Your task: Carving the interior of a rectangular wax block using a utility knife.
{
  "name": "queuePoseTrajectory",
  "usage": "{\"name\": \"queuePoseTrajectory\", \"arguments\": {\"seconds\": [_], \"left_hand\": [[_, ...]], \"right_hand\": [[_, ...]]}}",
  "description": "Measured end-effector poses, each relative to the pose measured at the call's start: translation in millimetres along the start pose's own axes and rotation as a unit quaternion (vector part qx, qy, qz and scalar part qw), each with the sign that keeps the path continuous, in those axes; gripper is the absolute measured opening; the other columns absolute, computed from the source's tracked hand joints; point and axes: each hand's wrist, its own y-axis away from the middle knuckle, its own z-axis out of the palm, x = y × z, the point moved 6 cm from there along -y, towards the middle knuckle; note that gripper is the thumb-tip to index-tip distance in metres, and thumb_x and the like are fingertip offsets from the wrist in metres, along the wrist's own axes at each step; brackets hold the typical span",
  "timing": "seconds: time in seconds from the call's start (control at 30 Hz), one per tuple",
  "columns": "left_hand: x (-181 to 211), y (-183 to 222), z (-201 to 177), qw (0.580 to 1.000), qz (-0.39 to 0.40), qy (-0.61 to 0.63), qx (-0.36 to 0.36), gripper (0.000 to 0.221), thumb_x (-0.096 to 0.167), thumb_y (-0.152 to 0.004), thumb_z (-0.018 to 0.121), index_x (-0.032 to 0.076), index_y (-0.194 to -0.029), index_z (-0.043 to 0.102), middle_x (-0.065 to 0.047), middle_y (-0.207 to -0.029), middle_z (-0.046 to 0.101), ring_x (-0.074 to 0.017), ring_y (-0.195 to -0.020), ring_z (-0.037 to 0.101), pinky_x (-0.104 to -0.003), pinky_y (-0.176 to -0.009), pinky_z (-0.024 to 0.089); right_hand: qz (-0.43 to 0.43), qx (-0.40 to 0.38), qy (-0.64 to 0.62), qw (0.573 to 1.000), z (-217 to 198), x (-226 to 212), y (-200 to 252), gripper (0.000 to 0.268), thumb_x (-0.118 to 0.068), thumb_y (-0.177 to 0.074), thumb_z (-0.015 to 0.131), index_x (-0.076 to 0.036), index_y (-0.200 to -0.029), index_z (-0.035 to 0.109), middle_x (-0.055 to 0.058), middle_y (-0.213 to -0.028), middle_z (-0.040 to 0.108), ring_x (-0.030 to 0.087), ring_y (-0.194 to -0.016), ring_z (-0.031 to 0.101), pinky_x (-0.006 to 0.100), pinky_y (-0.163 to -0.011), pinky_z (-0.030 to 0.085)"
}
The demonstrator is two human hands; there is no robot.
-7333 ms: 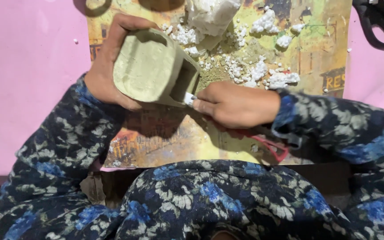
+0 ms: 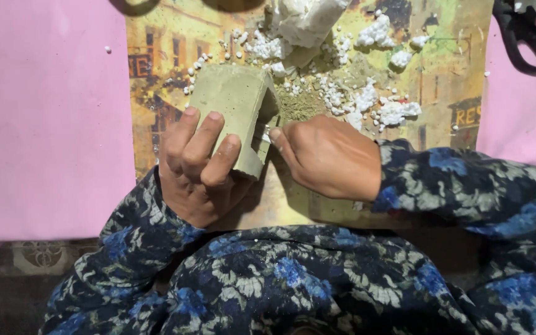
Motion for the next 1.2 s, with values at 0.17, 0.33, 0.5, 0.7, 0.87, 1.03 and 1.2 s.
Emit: {"name": "queuePoseTrajectory", "arguments": {"seconds": [0.17,0.33,0.5,0.7,0.87,1.03,1.2], "left_hand": [[2.8,0.9,3.0,1.000,0.012,-0.017,-0.006,0.061,0.017,-0.097,0.076,0.011,-0.146,0.041,-0.016,-0.148,0.046,-0.0396,-0.139,0.045,-0.057,-0.104,0.050],[1.0,2.9,4.0,1.000,0.018,-0.014,-0.014,0.062,0.017,-0.098,0.076,0.012,-0.148,0.039,-0.016,-0.149,0.044,-0.0398,-0.141,0.043,-0.058,-0.104,0.050],[-0.4,0.2,0.7,1.000,0.014,0.002,-0.015,0.064,0.018,-0.097,0.077,0.012,-0.148,0.039,-0.016,-0.150,0.044,-0.0395,-0.141,0.043,-0.058,-0.105,0.050],[-3.5,3.7,6.3,1.000,0.005,0.001,-0.003,0.062,0.017,-0.097,0.077,0.012,-0.146,0.040,-0.015,-0.150,0.043,-0.0377,-0.142,0.043,-0.057,-0.105,0.051],[1.4,2.9,7.6,0.999,0.035,-0.027,-0.009,0.057,0.010,-0.098,0.076,0.012,-0.144,0.042,-0.015,-0.150,0.044,-0.0382,-0.141,0.042,-0.057,-0.104,0.051],[0.1,2.6,6.9,0.999,0.042,-0.014,-0.015,0.057,0.010,-0.100,0.076,0.011,-0.145,0.041,-0.015,-0.151,0.043,-0.0386,-0.142,0.041,-0.057,-0.104,0.051],[0.1,0.6,6.0,0.999,0.042,-0.010,-0.013,0.057,0.010,-0.097,0.075,0.011,-0.144,0.043,-0.016,-0.150,0.044,-0.0389,-0.141,0.042,-0.058,-0.103,0.051]], "right_hand": [[-0.014,0.003,0.007,1.000,5.3,-0.3,2.7,0.055,-0.031,-0.106,0.044,0.002,-0.066,0.062,0.025,-0.056,0.058,0.046,-0.050,0.058,0.055,-0.058,0.049],[-0.018,-0.033,0.014,0.999,1.3,-6.6,12.5,0.055,-0.030,-0.105,0.043,0.003,-0.067,0.063,0.026,-0.058,0.060,0.048,-0.055,0.059,0.056,-0.060,0.050],[0.008,-0.075,0.000,0.997,-3.7,-9.4,13.1,0.055,-0.032,-0.104,0.042,0.003,-0.068,0.064,0.026,-0.056,0.059,0.047,-0.051,0.058,0.056,-0.059,0.049],[0.073,-0.105,0.041,0.991,5.6,12.3,-2.0,0.064,-0.035,-0.111,0.035,0.001,-0.066,0.062,0.027,-0.059,0.055,0.050,-0.052,0.055,0.056,-0.050,0.052],[-0.040,-0.021,0.013,0.999,3.3,2.4,1.8,0.059,-0.031,-0.106,0.044,0.003,-0.061,0.060,0.025,-0.055,0.055,0.047,-0.051,0.057,0.054,-0.055,0.048],[-0.018,-0.094,-0.015,0.995,3.5,-6.8,7.4,0.054,-0.031,-0.104,0.045,0.003,-0.066,0.062,0.027,-0.056,0.056,0.048,-0.053,0.056,0.055,-0.057,0.048],[0.067,-0.072,0.043,0.994,7.8,16.9,-4.0,0.061,-0.035,-0.109,0.038,0.002,-0.069,0.063,0.029,-0.059,0.060,0.050,-0.052,0.058,0.055,-0.058,0.050]]}}
